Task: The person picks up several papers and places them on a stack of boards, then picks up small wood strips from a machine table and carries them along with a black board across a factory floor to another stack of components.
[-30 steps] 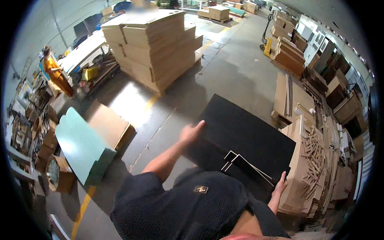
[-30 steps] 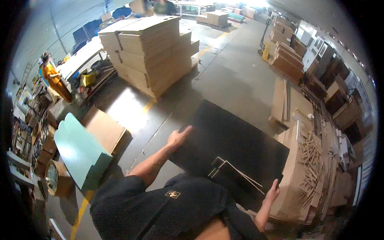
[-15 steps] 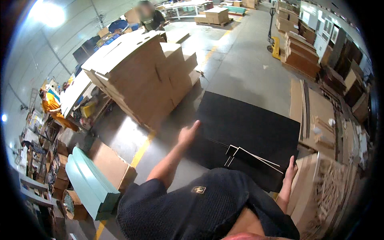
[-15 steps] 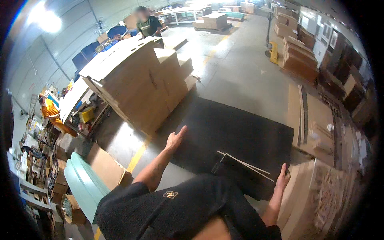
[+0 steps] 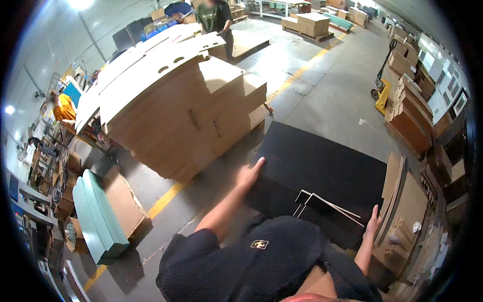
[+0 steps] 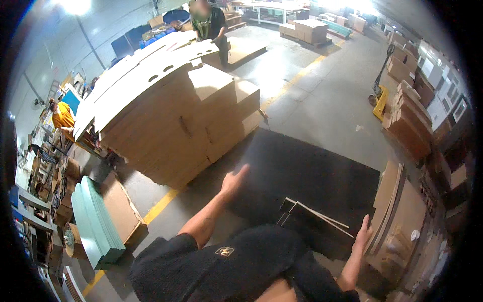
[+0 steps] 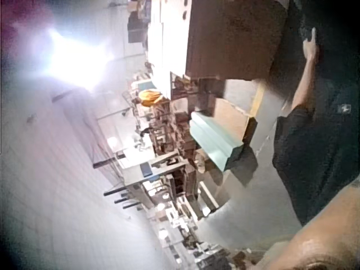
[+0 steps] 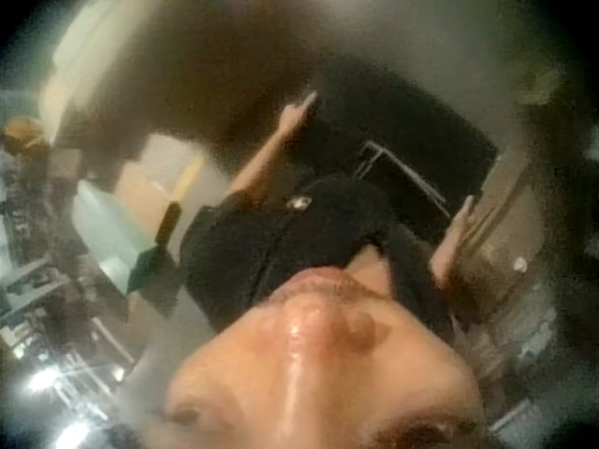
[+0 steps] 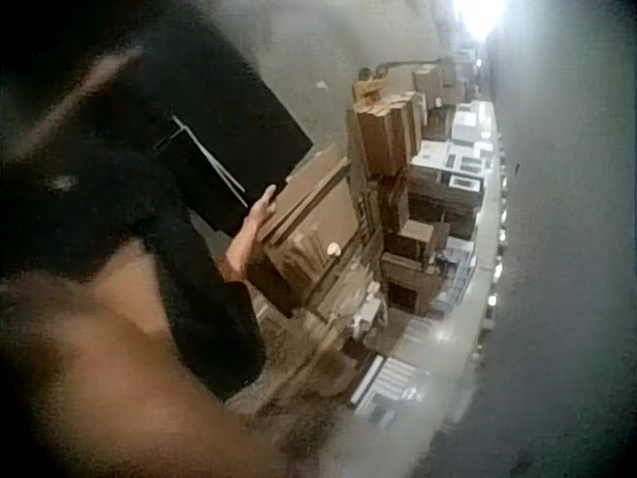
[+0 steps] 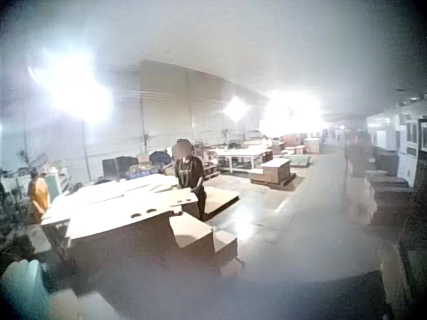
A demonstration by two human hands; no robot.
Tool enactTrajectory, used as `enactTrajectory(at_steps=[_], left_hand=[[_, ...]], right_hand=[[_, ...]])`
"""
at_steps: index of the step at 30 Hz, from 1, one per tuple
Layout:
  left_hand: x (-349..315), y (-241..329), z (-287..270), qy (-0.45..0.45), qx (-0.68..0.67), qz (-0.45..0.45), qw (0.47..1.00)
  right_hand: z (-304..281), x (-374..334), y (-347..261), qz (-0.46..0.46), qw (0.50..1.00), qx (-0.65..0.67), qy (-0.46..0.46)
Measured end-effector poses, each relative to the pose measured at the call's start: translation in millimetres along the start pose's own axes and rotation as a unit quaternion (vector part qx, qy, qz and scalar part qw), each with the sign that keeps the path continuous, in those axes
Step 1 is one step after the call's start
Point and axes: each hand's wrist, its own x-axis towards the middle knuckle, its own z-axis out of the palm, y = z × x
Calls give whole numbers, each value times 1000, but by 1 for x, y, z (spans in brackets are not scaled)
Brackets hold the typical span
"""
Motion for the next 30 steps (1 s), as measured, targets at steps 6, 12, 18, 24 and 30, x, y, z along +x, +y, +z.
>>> enactTrajectory(at_steps=[6,12,18,24,30], left_hand=[[111,164,16,-31,-36,4,999],[258,233,58,14,-8,-23,1000],[407,272,109,61,-42,-67,995],[462,374,111,116,-129,-111,978],[538,418,110,168,-213,-193,943]], right_hand=[[79,142,-59,-2,999,-3,45],[190,301,-102,11,1000,-27,9],[307,485,-192,0,995,-84,-54],[421,633,-315,-73,977,-62,-192],[580,769,-344,-76,965,-140,-207]])
